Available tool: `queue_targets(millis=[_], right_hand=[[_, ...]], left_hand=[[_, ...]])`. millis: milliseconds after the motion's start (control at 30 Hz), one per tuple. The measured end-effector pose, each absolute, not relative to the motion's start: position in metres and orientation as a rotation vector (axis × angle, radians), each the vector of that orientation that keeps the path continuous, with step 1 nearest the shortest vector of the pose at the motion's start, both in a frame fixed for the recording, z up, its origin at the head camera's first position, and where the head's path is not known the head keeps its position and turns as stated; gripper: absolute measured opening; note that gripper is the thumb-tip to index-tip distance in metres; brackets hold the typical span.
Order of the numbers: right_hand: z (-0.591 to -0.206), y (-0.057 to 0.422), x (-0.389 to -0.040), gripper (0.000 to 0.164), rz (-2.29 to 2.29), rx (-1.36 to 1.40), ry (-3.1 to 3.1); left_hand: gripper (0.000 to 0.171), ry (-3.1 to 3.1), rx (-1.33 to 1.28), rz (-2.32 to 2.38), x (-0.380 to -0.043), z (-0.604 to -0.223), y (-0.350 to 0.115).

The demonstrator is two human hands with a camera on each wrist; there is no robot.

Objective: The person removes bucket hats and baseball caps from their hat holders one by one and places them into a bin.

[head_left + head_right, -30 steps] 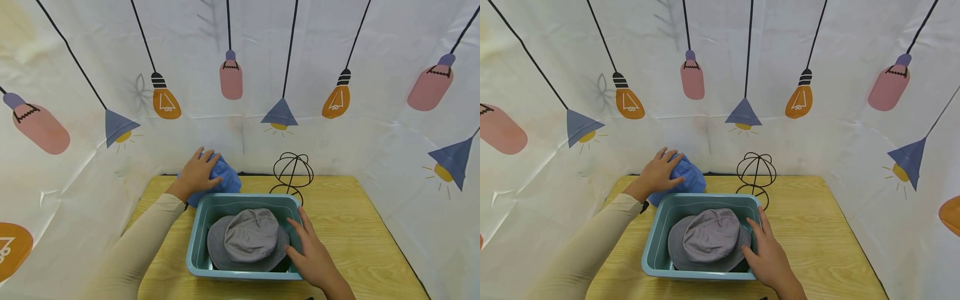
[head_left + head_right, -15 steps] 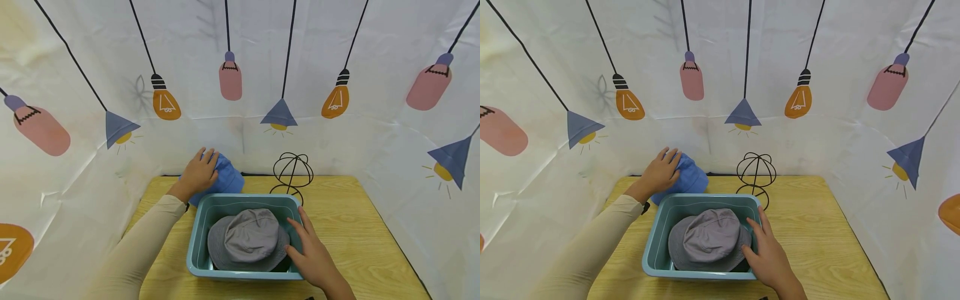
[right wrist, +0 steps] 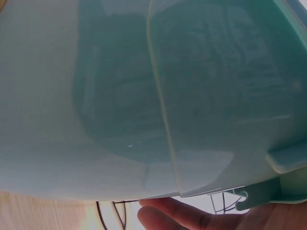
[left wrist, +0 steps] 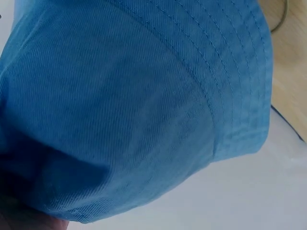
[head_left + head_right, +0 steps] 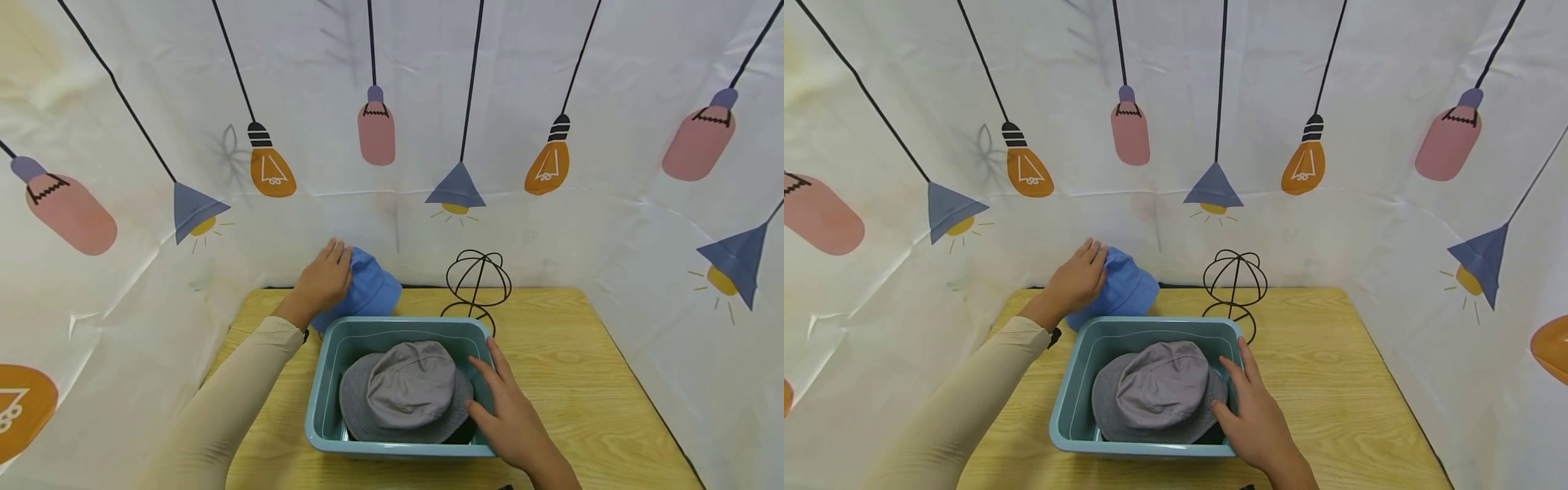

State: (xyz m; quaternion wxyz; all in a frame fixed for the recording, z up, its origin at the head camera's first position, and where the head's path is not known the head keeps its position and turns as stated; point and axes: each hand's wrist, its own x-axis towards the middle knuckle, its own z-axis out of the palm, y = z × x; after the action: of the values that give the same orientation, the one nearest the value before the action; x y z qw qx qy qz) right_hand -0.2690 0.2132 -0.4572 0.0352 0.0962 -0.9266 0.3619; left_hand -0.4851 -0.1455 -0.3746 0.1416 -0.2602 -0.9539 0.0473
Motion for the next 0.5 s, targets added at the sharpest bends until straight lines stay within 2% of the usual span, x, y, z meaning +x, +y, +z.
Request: queue_targets(millis=[500], right_hand=[[-0.457, 0.214, -0.268, 0.065, 1.125, 0.294, -2.844]], left_hand=[[0.057, -2.78, -0.729, 0.105, -0.485, -0.36, -0.144]])
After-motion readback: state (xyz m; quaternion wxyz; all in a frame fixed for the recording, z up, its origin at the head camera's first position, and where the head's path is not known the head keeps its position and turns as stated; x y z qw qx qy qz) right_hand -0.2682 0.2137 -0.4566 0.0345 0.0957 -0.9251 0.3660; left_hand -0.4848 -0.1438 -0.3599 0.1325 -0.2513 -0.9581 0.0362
